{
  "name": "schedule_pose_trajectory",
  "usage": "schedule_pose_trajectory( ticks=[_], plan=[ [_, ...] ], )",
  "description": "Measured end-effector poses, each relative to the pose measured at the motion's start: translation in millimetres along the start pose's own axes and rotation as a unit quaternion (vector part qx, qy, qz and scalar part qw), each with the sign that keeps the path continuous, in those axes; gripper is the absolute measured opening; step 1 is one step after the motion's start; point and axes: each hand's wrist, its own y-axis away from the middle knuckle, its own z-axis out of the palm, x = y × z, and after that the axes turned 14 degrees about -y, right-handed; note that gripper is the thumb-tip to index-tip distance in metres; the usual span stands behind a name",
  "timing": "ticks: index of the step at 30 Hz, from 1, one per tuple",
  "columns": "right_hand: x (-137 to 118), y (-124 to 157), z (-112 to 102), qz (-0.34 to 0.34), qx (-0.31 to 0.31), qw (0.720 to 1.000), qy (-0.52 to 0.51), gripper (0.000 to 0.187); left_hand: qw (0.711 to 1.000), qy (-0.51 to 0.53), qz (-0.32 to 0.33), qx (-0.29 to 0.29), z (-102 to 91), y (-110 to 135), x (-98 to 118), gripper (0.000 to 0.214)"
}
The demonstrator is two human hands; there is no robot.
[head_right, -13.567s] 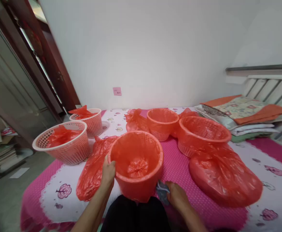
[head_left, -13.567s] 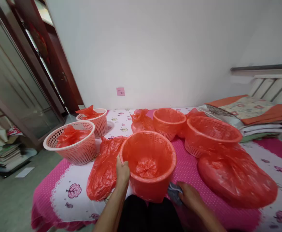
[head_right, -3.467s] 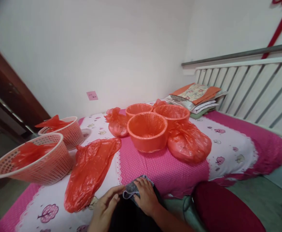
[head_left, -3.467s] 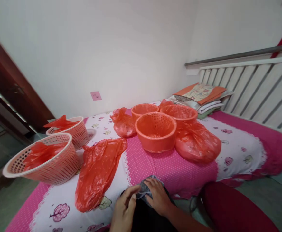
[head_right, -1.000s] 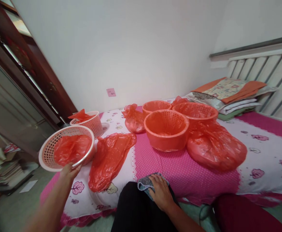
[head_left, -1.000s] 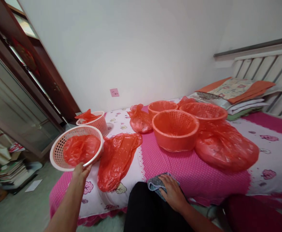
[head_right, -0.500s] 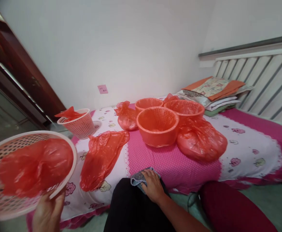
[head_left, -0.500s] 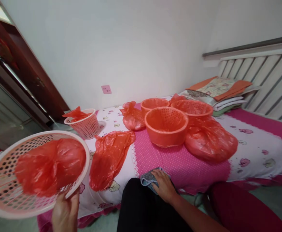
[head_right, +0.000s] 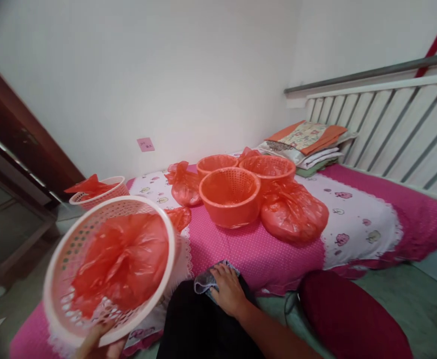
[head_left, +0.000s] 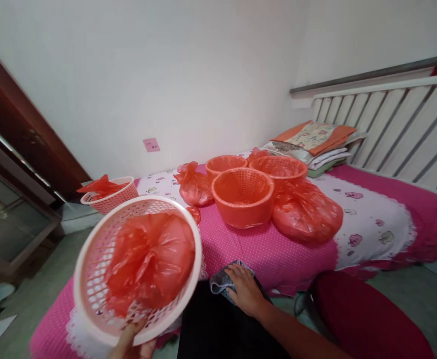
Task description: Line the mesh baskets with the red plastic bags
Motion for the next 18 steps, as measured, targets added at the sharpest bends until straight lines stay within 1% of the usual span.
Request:
schedule_pose_trajectory(
  ticks=[3,6,8,11,15,18],
  plan=[
    [-3.6,0.1,-4.4,0.001,0.002,1.000,-0.016,0.056,0.998,0.000,-0.011,-0.059,23.2,7.8,-1.4,0.061],
    [-5.4,-0.2,-8.9,0.004,0.001,0.999,-0.041,0.057,0.993,0.027,-0.026,-0.111,42.8,6.5,-0.7,0.070],
    [-5.1,0.3,-10.6,0.005,0.002,0.998,-0.057,0.061,0.991,0.039,-0.037,-0.120,52.8,0.9,-0.9,0.072],
    [-4.4,2.6,-11.9,0.012,0.019,0.997,-0.074,0.067,0.989,0.053,-0.040,-0.133,66.1,-9.4,-2.1,0.070],
    [-4.0,6.5,-13.4,0.003,0.024,0.997,-0.077,0.060,0.982,0.065,-0.040,-0.173,84.7,-16.0,-0.8,0.066],
    [0.8,8.4,-11.0,-0.017,0.024,0.997,-0.078,0.055,0.980,0.057,-0.041,-0.188,95.3,-16.7,0.5,0.063]
  ],
)
